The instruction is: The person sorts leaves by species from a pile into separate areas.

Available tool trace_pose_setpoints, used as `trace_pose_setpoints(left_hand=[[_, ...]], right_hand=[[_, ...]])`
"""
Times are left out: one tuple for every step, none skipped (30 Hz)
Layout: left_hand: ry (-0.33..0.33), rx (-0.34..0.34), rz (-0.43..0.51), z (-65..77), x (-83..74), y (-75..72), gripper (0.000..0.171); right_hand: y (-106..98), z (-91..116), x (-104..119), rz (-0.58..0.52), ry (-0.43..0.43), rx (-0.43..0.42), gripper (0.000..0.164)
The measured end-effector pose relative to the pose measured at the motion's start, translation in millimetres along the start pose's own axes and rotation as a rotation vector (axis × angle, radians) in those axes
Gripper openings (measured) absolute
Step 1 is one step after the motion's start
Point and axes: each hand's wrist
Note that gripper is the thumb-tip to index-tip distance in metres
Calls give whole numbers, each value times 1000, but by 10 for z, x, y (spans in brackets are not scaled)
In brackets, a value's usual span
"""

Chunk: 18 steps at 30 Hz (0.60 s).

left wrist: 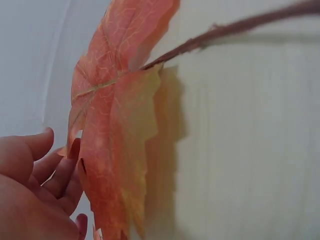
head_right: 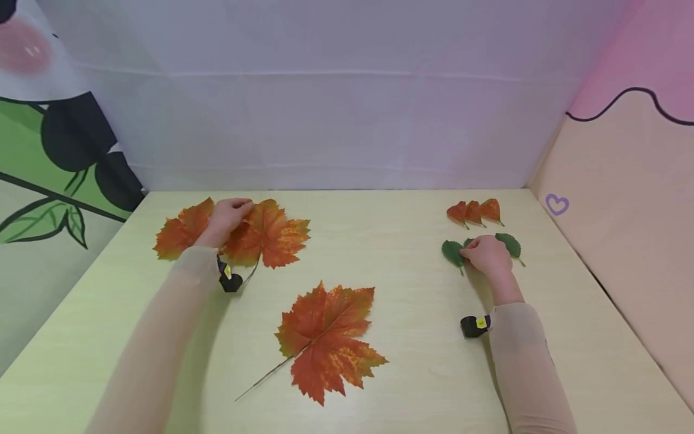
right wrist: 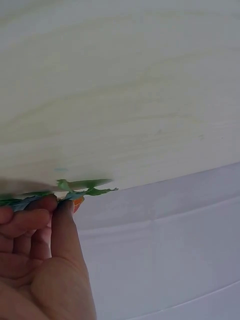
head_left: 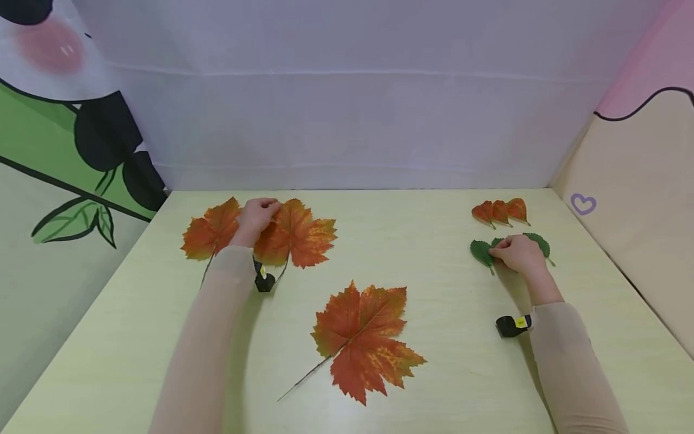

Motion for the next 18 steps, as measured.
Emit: trace_pose_setpoints(left_hand=[[-9, -5, 8, 4, -6, 1, 43], [-20, 0, 15, 12, -13, 1, 45], [-24, -1, 10, 19, -21, 0, 46], [-22, -6, 3, 27, -31, -5, 46], [-17, -10, -4, 37, -41, -10, 47], [-8, -14, -10, 49, -53, -14, 46], [5, -20, -15, 64, -69, -16, 46], [25, -20, -29, 81, -87, -19, 45], [43, -20, -34, 100, -106, -16, 45], [48, -9, -25, 127, -133, -9, 43], [53, 7, -13, 158, -167, -1, 42], [62, 27, 0, 190, -203, 11, 41], [72, 48, 5, 226, -238, 25, 41], [79, 72, 6, 267, -277, 42, 40], [88, 98, 9, 314, -318, 60, 39], [99, 123, 6, 364, -359, 78, 38], [122, 145, -3, 411, -391, 98, 38], [146, 168, -17, 458, -417, 119, 38]], right_hand=[[0, -2, -1, -1, 0, 0, 28], [1, -4, -5, -2, 1, 2, 28], [2, -5, -7, -1, 1, 2, 28], [0, -6, -5, -2, 3, 5, 28], [-1, -5, -2, -3, 5, 7, 29], [-3, -4, 0, -4, 7, 10, 29], [-5, -2, 3, -5, 8, 13, 29], [-6, 1, 5, -6, 11, 17, 29], [-8, 3, 7, -6, 16, 20, 29], [-8, 4, 7, -6, 18, 23, 29], [-8, 6, 7, -5, 18, 24, 30], [-8, 7, 8, -3, 19, 24, 30], [-7, 8, 9, -2, 18, 23, 30], [-7, 10, 10, -2, 18, 23, 30], [-6, 11, 12, -2, 16, 22, 30], [-5, 12, 15, -1, 12, 19, 30], [-6, 14, 20, -2, 12, 19, 30], [-6, 16, 25, -2, 12, 20, 30]])
Point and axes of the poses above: each hand's wrist, its own z-axis away from the middle knuckle, its own y-axis out of the palm, x = y × z
